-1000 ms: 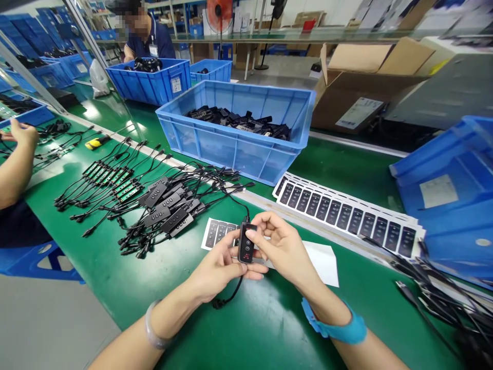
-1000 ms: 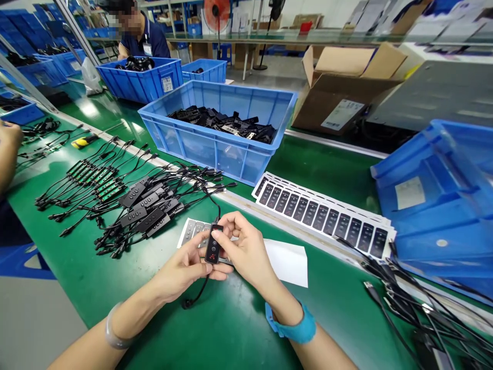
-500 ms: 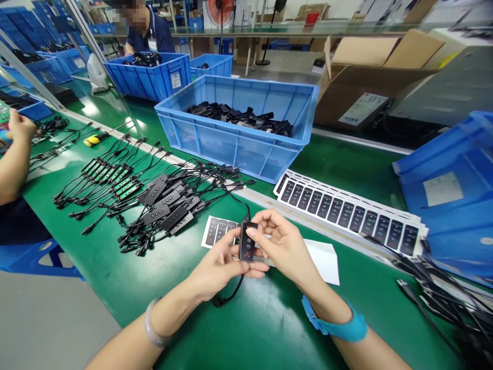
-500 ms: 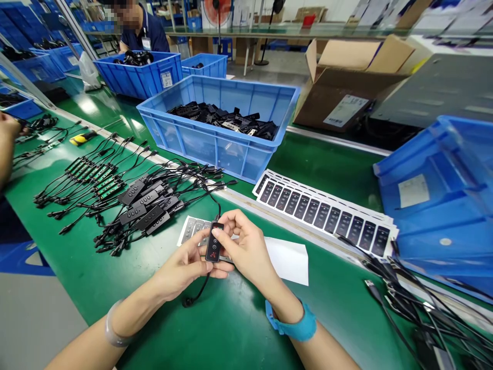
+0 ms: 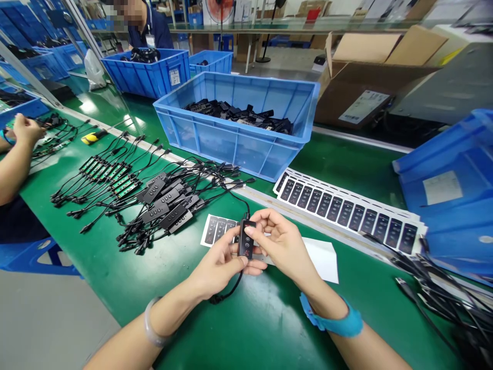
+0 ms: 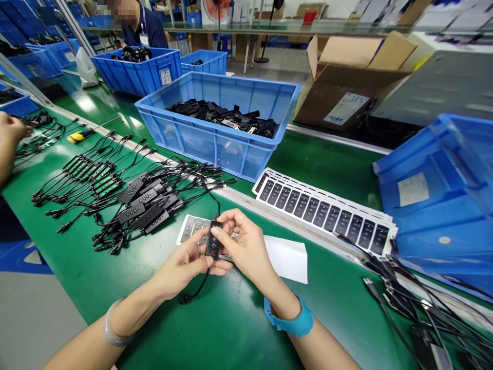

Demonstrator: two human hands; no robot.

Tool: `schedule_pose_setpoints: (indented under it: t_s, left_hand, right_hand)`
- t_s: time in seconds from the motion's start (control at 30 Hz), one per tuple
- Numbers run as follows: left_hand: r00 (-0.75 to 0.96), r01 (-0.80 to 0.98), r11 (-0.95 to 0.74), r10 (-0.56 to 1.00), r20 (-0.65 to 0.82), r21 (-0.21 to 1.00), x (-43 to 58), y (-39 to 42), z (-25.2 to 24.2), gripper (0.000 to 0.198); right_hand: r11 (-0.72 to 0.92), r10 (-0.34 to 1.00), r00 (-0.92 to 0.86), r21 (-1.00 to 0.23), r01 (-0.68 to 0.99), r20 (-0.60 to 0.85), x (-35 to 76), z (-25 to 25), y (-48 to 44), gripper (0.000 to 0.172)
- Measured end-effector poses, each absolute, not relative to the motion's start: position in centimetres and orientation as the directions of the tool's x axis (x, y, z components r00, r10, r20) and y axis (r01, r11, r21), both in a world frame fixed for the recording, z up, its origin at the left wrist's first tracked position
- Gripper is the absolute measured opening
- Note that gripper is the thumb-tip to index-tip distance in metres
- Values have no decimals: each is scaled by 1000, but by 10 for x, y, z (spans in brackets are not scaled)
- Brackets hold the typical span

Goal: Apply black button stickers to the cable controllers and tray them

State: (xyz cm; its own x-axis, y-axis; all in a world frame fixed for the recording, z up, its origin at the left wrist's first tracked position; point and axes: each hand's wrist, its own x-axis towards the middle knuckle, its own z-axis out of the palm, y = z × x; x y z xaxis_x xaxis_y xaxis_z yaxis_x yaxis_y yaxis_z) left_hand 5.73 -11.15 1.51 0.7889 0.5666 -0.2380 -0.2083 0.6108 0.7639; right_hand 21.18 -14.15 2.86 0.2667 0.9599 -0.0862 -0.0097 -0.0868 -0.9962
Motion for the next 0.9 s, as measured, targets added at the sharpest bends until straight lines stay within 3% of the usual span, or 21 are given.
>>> schedule_pose_setpoints:
  t_s: [0.33,0.6,0.73,0.8,0.9]
  left_hand:
    - [764,-183,588,590,-262,788,59,-115,16,63]
    - [735,-182,601,609,-298,778,61,-115,12,60]
    - [728,-162,591,612,-308,790,62,-113,16,62]
    - [735,-139,568,609,-300,811,63,-112,17,53]
    - [730,-127,545,617,-294,829,63,-111,16,41]
  right_hand:
    - [-99,954,286,-995,27,-87,210,24,-141,29]
    - [-136,959,258,-990,44,-120,218,19,-136,45]
    - [-150,984,105,-987,64,-143,218,22,-137,62]
    - [-152,988,18,-988,23,-152,215,22,-138,58]
    - [-132,991,0,-991,-37,-132,210,19,-138,33]
